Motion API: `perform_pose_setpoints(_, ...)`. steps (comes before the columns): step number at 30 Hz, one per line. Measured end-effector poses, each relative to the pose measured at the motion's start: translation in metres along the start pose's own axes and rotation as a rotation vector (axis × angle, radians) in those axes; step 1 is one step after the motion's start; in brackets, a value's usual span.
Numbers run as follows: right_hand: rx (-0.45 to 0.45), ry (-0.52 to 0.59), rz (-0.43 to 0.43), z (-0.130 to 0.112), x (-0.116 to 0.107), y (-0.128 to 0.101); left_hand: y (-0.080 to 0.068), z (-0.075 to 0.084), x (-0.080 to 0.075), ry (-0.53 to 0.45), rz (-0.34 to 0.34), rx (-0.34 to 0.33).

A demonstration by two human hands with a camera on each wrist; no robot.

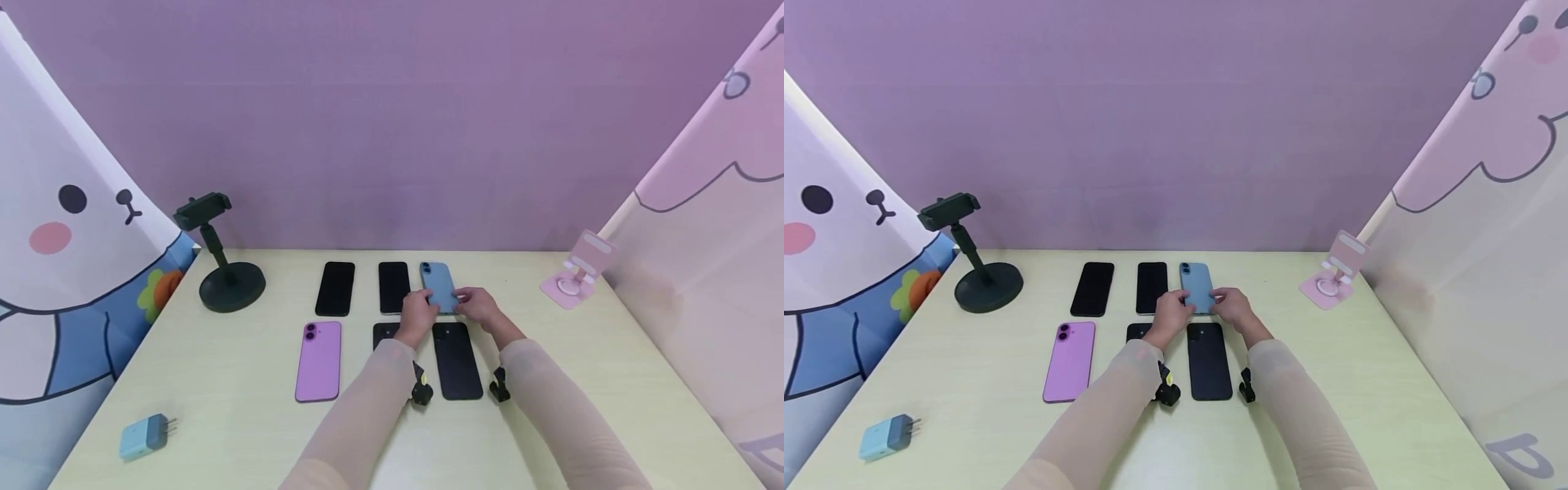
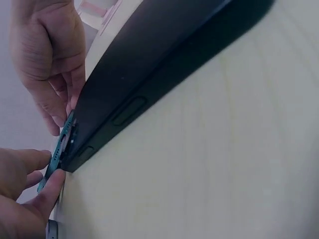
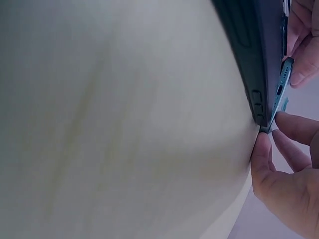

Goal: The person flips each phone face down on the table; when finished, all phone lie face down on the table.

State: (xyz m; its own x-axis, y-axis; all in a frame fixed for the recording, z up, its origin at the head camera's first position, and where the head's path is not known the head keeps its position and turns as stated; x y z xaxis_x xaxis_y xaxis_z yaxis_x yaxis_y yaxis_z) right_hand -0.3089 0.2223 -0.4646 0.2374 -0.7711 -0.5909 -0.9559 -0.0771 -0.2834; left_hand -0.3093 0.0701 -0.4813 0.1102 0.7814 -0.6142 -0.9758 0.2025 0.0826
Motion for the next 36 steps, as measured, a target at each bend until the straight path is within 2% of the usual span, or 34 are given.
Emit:
perform_pose_setpoints(5,0.024,-0.005,0.014,-0.001,0.0,-0.001,0.0,0.0,0.0,0.019,-0.017,-0.001)
perform_pose_setpoints(12,0.012,-0.025,0.022,0.0,0.0,0.0,0.0,0.001,-0.002,0.048,-0.045,-0.009)
perform_pose_setpoints(20,0.018,0.022,-0.009,-0.001,-0.003,-0.004,-0.002,0.002,-0.003,0.077,-0.062,-0.016)
perform_pose_setpoints(25,0.009,-0.005,0.002,-0.004,-0.003,-0.005,-0.002,0.0,-0.006,0.082,-0.098,0.005)
perform_pose_setpoints(30,-0.017,0.007,0.025,-0.023,0.005,-0.005,-0.002,-0.002,-0.023,-0.006,-0.129,0.041)
perform_pose_setpoints(36,-0.059,0.022,0.002,-0.053,0.025,-0.003,-0.003,-0.012,-0.056,-0.004,-0.07,0.076)
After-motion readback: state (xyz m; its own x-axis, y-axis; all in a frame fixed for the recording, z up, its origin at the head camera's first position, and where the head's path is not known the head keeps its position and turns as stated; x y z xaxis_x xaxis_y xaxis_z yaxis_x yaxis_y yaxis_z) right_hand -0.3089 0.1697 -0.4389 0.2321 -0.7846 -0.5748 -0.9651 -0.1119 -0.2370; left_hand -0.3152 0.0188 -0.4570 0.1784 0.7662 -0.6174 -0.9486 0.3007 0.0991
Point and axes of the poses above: each hand's wrist, its own y-axis towards the middle knuckle, its own x-axis out of the palm, z = x × y, the point moved 2 cm from there along y, towards the middle knuckle, and after that the axes turned 9 degrees about -z, right-handed, at the moved point
